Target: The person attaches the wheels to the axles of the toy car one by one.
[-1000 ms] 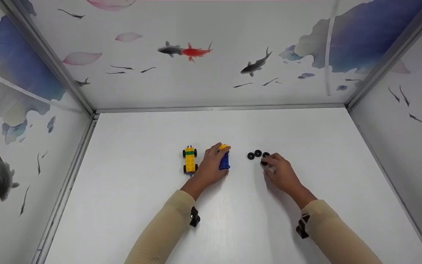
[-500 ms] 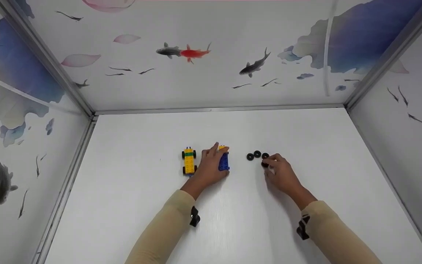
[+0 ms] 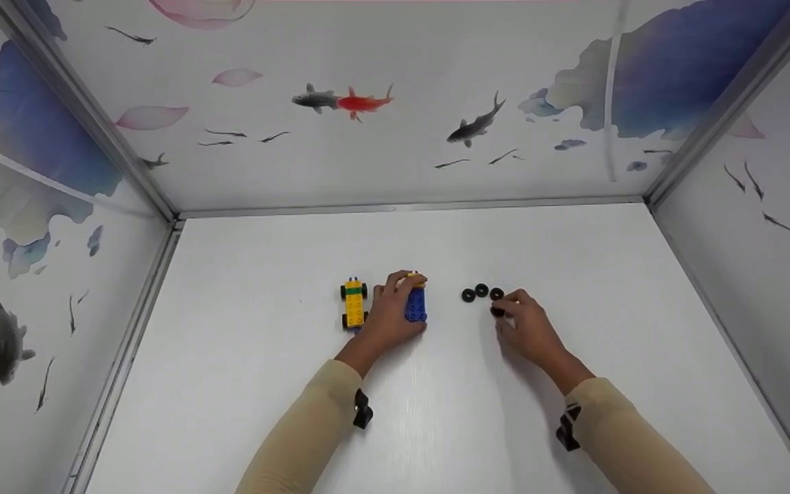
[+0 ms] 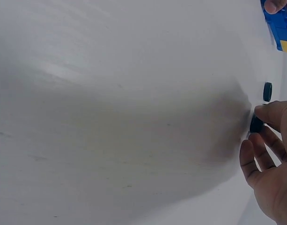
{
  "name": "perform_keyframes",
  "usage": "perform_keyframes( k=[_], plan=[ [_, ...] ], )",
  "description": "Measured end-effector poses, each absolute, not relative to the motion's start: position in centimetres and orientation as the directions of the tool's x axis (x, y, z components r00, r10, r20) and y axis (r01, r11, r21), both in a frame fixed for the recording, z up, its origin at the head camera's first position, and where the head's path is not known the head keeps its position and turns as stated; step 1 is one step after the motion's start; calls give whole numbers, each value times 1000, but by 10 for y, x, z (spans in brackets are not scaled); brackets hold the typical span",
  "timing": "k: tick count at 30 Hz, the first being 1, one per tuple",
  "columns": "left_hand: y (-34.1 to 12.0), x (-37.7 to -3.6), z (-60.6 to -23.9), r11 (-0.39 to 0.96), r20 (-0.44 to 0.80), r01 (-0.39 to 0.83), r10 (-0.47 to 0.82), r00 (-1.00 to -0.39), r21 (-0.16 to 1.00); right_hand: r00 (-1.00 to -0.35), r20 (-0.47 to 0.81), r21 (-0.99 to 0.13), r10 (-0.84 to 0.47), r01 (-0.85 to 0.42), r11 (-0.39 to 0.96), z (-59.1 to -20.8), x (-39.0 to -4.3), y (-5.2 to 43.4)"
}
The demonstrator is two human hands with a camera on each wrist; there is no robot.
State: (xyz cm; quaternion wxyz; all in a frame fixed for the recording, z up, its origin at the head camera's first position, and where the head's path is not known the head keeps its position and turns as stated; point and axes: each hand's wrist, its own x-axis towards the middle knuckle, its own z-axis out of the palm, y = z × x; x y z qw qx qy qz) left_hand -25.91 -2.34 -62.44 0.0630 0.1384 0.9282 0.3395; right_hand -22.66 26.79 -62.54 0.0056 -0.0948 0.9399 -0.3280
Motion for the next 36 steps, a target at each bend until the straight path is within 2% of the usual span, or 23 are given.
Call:
perform_keyframes(
  k=[19, 28, 36],
  plan=[
    [-29, -254, -611, 437, -33, 72, 227, -973, 896, -981, 69, -621, -184, -186, 761, -629, -225, 270],
    [-32, -253, -602, 303, 28, 103, 243, -970, 947, -979, 78, -619, -188, -196, 761, -626, -226, 270],
    [-33, -252, -601, 203, 32, 77, 216, -976, 976, -976, 91, -595, -196, -212, 775, -626, -225, 267]
  ],
)
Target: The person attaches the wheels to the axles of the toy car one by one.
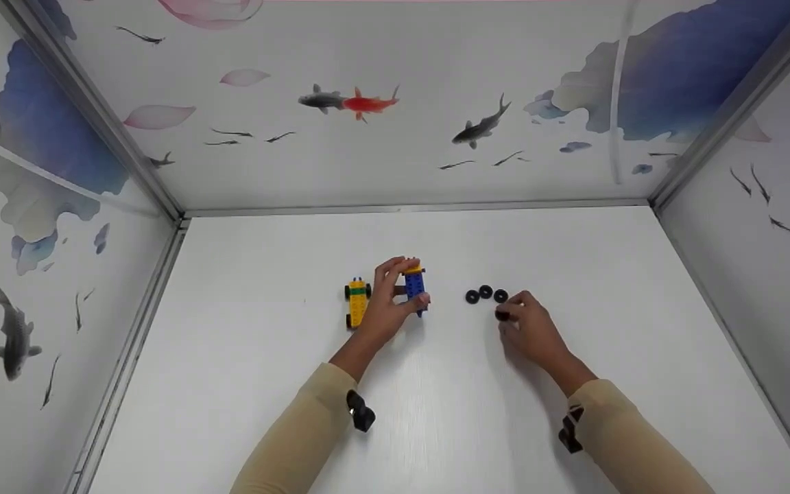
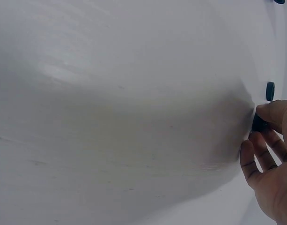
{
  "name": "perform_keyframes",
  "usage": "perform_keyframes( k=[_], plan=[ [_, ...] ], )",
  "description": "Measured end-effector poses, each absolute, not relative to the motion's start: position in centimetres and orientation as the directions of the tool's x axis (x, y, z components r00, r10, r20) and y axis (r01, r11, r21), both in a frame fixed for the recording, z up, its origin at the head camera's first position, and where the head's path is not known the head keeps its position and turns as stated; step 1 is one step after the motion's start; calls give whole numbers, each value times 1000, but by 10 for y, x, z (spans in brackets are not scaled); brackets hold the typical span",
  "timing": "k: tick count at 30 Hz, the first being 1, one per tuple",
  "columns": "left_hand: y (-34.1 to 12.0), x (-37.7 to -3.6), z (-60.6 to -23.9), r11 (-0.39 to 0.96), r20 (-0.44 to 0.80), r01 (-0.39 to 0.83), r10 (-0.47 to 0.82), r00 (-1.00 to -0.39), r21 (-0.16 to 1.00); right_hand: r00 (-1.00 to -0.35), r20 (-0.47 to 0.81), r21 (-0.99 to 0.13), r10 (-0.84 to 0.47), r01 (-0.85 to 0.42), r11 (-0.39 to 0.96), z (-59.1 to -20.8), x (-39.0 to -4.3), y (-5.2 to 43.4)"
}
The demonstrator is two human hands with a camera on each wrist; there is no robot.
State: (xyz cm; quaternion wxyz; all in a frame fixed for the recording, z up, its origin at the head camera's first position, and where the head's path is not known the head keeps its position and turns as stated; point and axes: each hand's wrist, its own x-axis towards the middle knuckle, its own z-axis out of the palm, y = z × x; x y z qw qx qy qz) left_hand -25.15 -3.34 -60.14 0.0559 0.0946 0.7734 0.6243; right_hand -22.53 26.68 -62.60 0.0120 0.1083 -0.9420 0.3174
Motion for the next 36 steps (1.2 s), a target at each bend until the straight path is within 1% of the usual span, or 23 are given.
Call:
perform_keyframes(
  k=[4, 10, 16, 21, 36],
  plan=[
    [-36, -250, -600, 157, -1, 33, 214, -977, 987, -974, 101, -594, -201, -221, 774, -626, -225, 266],
    [-38, -250, -600, 139, -45, -16, 214, -976, 990, -976, 90, -594, -197, -212, 776, -626, -226, 267],
    [-40, -251, -600, 121, -58, -33, 214, -975, 992, -978, 76, -602, -193, -199, 773, -627, -226, 267],
    [-40, -251, -599, 141, -86, -56, 215, -973, 988, -979, 77, -601, -190, -198, 774, -627, -226, 267],
    [-43, -248, -597, 101, -135, -113, 241, -961, 988, -985, 51, -627, -167, -162, 762, -625, -227, 267]
  ],
)
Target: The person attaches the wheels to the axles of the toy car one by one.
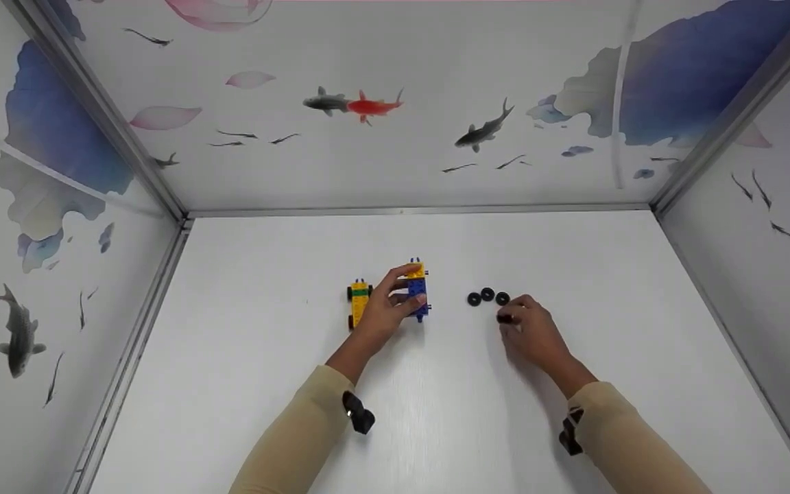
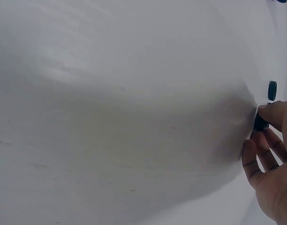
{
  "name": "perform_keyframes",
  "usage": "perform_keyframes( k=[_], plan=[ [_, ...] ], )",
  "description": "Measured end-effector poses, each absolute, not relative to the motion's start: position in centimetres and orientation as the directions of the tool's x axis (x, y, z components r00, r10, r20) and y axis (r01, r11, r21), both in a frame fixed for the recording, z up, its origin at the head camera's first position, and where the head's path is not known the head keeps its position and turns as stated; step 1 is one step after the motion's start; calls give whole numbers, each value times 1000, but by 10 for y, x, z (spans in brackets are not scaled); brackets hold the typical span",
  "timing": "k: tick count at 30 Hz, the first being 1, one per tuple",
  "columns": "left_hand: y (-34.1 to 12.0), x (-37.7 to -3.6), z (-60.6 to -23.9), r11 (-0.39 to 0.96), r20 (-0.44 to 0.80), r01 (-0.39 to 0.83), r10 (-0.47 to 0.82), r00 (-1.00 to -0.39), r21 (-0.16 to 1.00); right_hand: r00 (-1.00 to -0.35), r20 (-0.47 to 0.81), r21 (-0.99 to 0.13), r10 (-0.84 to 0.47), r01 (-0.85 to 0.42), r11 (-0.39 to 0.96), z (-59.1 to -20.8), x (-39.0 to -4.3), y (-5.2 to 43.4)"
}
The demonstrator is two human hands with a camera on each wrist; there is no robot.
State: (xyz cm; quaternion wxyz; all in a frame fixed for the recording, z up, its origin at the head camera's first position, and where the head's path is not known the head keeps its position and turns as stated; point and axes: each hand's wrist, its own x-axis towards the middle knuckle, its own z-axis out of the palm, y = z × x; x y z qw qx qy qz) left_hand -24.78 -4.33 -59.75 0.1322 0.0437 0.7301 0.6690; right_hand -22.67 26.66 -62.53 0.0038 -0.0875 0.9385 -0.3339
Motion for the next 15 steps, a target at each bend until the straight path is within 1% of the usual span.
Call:
perform_keyframes(
  k=[4, 9, 15],
  plan=[
    [-43, -247, -597, 81, -127, -111, 235, -964, 991, -983, 64, -624, -170, -172, 762, -625, -226, 268],
    [-44, -247, -597, 52, -102, -92, 229, -968, 994, -980, 93, -655, -177, -194, 731, -621, -226, 265],
    [-43, -246, -598, 69, -125, -112, 210, -970, 991, -969, 149, -654, -195, -244, 716, -613, -227, 257]
  ],
)
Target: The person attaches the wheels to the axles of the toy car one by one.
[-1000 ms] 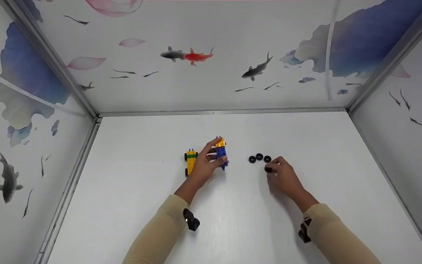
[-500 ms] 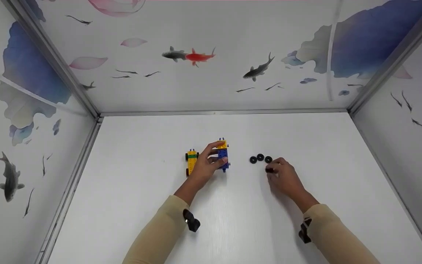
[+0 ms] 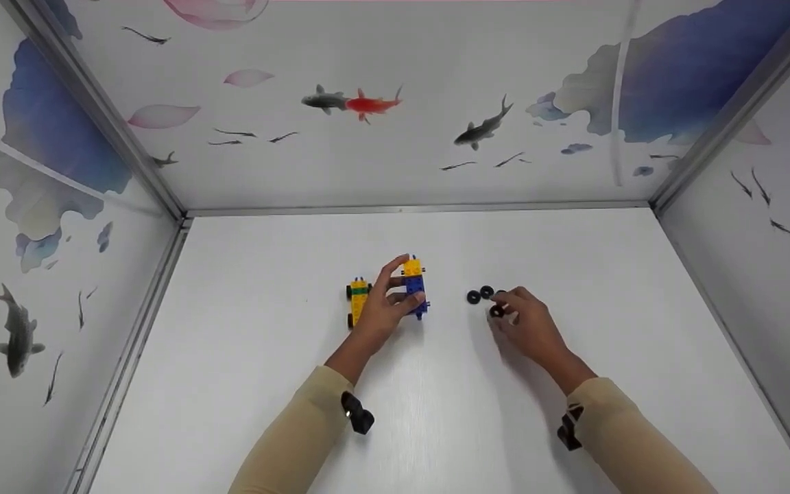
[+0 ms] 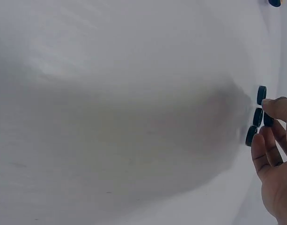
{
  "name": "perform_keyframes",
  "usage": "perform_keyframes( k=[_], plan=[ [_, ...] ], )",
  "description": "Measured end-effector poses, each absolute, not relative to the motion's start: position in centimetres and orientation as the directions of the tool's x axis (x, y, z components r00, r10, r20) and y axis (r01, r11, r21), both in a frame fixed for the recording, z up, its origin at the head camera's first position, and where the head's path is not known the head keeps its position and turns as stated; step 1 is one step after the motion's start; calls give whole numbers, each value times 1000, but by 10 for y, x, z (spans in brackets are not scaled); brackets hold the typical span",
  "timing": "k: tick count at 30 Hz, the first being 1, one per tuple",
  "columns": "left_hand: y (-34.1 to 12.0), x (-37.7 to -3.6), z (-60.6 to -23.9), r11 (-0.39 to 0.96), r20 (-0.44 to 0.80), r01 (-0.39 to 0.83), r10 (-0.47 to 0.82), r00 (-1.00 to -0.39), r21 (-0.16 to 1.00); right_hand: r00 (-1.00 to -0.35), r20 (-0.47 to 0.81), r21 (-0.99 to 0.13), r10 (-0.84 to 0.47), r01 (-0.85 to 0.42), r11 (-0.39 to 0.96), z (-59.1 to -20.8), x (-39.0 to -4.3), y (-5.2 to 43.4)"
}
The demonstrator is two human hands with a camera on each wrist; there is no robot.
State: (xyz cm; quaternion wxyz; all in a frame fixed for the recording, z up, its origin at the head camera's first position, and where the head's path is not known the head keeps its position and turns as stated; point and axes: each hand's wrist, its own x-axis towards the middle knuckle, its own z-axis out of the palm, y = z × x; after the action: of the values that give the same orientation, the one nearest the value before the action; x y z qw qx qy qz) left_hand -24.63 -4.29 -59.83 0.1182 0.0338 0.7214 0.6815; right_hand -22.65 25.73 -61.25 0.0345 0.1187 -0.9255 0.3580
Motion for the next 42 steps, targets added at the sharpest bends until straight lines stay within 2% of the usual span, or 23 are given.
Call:
perform_keyframes(
  k=[11, 24, 32, 42],
  plan=[
    [-43, -242, -601, 71, -168, -155, 219, -961, 985, -940, 245, -712, -238, -341, 613, -602, -228, 242],
    [-41, -231, -605, 65, -175, -163, 280, -944, 984, -940, 254, -768, -229, -340, 543, -590, -226, 225],
    [-40, -226, -602, 77, -190, -175, 290, -938, 982, -959, 200, -789, -202, -280, 547, -587, -226, 219],
    [-39, -223, -608, 64, -190, -179, 315, -930, 982, -952, 217, -789, -213, -300, 536, -584, -229, 206]
  ],
)
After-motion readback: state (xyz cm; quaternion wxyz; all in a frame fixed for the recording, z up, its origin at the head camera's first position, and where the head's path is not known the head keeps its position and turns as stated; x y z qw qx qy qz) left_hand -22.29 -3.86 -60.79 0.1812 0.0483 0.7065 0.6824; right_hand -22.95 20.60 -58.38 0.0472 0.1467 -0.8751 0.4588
